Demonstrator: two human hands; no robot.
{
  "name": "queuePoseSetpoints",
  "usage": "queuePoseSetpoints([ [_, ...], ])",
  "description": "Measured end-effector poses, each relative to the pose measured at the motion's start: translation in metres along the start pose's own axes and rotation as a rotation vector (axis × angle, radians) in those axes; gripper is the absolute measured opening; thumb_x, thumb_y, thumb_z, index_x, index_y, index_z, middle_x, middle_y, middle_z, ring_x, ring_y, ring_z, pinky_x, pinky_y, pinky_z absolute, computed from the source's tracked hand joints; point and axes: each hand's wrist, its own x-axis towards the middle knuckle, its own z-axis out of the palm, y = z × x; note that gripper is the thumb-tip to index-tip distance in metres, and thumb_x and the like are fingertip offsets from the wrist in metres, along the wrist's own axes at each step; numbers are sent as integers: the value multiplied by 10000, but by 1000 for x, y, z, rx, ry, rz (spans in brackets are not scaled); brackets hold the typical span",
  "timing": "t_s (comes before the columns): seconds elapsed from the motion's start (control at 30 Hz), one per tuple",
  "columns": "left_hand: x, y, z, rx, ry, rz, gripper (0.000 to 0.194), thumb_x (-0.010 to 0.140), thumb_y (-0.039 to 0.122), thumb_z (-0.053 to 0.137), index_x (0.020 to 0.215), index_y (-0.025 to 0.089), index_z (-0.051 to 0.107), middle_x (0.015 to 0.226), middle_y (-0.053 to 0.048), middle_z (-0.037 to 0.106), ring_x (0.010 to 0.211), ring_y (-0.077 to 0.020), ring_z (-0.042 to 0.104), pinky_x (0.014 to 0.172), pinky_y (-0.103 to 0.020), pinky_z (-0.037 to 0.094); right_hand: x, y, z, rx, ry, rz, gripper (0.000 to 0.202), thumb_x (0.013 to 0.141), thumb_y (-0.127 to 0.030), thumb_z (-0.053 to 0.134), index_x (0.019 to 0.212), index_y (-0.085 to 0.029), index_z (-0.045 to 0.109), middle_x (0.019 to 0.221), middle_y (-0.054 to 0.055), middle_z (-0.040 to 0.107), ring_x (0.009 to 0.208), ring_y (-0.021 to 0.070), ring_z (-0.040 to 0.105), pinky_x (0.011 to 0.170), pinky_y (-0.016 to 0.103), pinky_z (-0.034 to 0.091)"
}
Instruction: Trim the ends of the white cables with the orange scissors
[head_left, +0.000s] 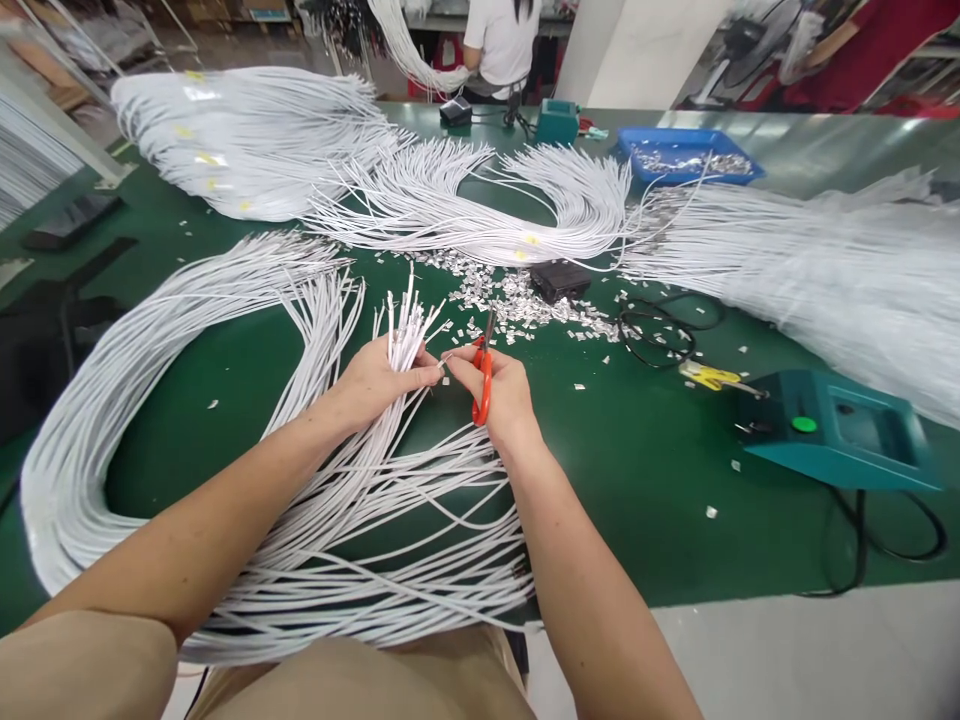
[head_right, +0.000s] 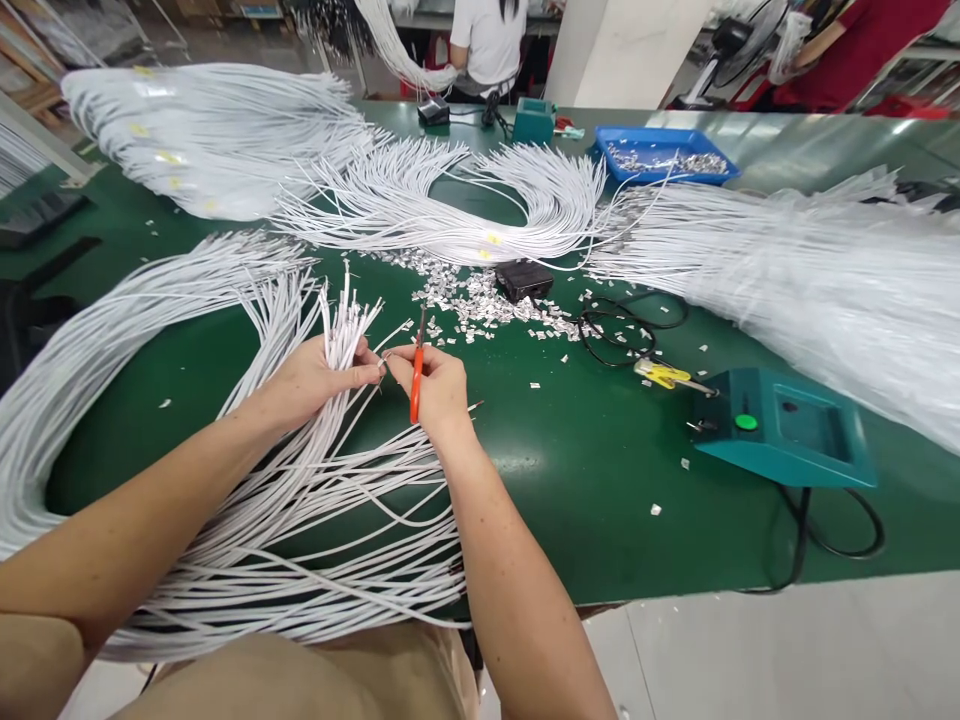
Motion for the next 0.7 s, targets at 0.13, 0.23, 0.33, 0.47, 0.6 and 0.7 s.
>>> queuePoseSetpoints([
  [0.13,-4,7,0,-208,-143,-60,303,678,320,773,809,195,531,746,15,665,746,-165,653,757,-315,500,5,8,-2,-42,74,28,167,672,-317,670,708,-164,727,593,-24,602,586,113,495,618,263,392],
  [0.23,-6,10,-4,-152,-172,-73,288,707,372,760,882,186,629,900,-35,704,846,-181,658,780,-311,508,7,10,-8,-113,178,-42,211,705,-357,655,707,-157,722,587,-20,587,592,122,491,617,269,391],
  [0.33,-7,13,-8,25,-126,-76,364,731,445,728,1002,203,697,1071,-60,700,918,-208,644,805,-335,505,6,6,-11,-147,270,-197,199,729,-334,646,816,-175,726,798,11,688,712,144,564,701,276,431],
  [0.47,-7,15,-10,169,-69,-33,438,719,454,734,1085,214,704,1044,-54,720,969,-247,644,898,-379,469,2,-2,-7,-120,231,-259,181,758,-326,623,798,-179,720,836,25,710,774,161,605,762,286,450],
  [0.6,-7,11,-8,153,-14,-39,422,633,419,801,980,194,715,853,-34,732,813,-245,668,802,-373,493,0,-3,-4,-162,122,-240,178,741,-341,647,764,-184,729,777,11,691,759,161,596,751,283,445],
  [0.7,-6,9,-9,148,-18,-42,326,636,378,799,881,183,705,777,-25,723,760,-235,666,757,-360,494,0,-2,-4,-159,27,-188,188,713,-362,680,727,-179,721,730,2,667,716,150,575,710,273,437],
])
